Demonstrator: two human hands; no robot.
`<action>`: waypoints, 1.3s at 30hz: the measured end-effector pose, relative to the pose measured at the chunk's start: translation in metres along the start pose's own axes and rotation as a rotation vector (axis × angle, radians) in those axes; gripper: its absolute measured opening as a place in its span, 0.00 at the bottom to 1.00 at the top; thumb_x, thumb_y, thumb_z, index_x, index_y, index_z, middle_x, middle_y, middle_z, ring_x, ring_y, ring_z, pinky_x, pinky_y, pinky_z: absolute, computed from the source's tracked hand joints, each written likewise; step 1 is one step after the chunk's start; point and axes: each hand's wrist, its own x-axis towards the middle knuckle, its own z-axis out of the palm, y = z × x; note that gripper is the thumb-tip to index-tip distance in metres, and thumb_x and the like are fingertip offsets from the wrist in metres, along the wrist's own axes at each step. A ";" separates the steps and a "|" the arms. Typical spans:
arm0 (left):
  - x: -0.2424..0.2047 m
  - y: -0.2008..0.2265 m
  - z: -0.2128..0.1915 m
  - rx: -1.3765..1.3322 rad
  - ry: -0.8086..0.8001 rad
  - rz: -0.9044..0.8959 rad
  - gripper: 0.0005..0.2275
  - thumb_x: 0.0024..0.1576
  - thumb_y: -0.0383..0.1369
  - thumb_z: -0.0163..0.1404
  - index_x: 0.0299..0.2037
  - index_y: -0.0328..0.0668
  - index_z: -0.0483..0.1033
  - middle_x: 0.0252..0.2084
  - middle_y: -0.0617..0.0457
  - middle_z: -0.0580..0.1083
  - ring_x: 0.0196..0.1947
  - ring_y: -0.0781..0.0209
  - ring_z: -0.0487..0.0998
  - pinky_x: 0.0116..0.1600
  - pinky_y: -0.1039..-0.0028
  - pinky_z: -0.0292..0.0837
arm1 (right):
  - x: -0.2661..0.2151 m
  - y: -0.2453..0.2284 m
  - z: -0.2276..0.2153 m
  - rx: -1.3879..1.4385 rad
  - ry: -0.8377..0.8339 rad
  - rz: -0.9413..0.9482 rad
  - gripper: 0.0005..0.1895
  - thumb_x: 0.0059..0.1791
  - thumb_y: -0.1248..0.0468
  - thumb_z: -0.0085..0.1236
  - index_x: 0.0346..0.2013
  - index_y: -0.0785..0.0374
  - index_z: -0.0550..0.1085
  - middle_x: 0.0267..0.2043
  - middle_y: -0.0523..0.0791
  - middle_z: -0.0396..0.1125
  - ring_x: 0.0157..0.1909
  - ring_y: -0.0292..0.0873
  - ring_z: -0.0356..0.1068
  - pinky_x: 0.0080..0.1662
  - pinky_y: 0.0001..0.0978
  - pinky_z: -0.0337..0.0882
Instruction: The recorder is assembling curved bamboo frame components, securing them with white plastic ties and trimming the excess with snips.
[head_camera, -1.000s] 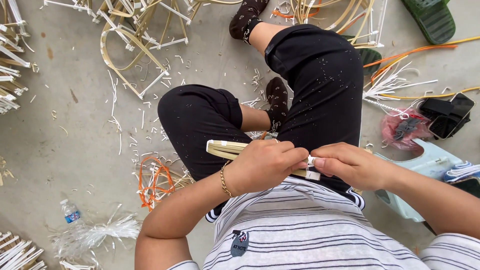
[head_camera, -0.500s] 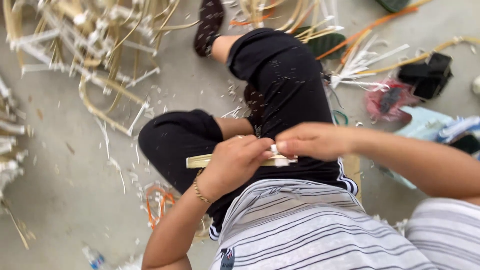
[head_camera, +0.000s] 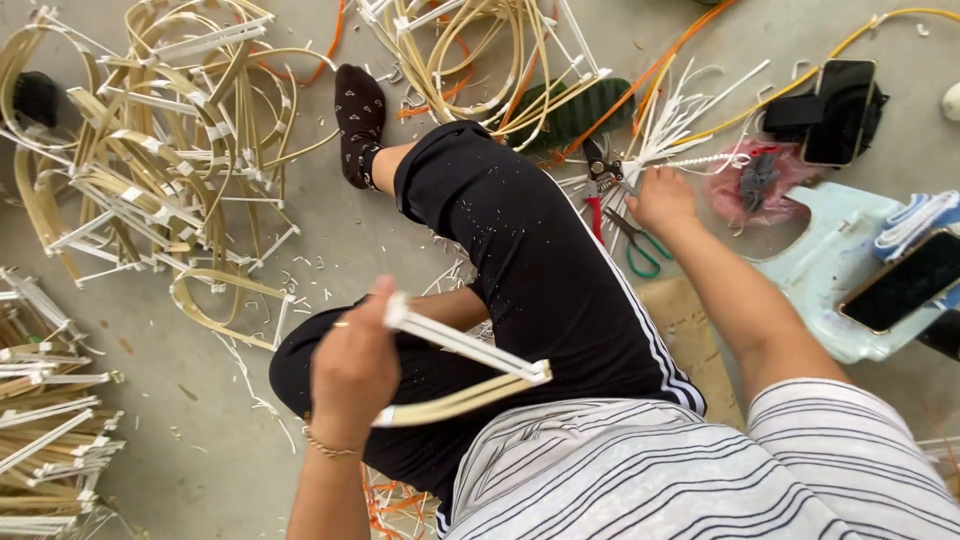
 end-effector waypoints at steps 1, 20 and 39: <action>-0.002 -0.007 -0.006 0.007 -0.005 -0.005 0.23 0.59 0.18 0.49 0.66 0.37 0.67 0.37 0.48 0.74 0.32 0.52 0.74 0.39 0.65 0.71 | 0.001 -0.009 0.007 0.007 -0.004 -0.005 0.43 0.35 0.47 0.67 0.58 0.68 0.66 0.56 0.59 0.68 0.57 0.64 0.68 0.53 0.55 0.70; -0.028 -0.023 0.038 -1.652 -0.049 -0.803 0.16 0.67 0.28 0.45 0.64 0.35 0.68 0.44 0.48 0.77 0.27 0.70 0.76 0.30 0.82 0.70 | -0.069 -0.008 -0.238 0.333 -0.221 -0.181 0.16 0.55 0.55 0.50 0.54 0.57 0.73 0.43 0.53 0.72 0.45 0.60 0.71 0.45 0.52 0.70; -0.063 0.005 0.037 -1.639 -0.139 -0.478 0.14 0.71 0.32 0.43 0.64 0.37 0.71 0.30 0.60 0.72 0.24 0.76 0.73 0.31 0.83 0.72 | -0.119 -0.091 -0.251 0.723 -0.943 0.265 0.36 0.41 0.57 0.65 0.63 0.58 0.69 0.45 0.54 0.76 0.45 0.54 0.77 0.37 0.49 0.66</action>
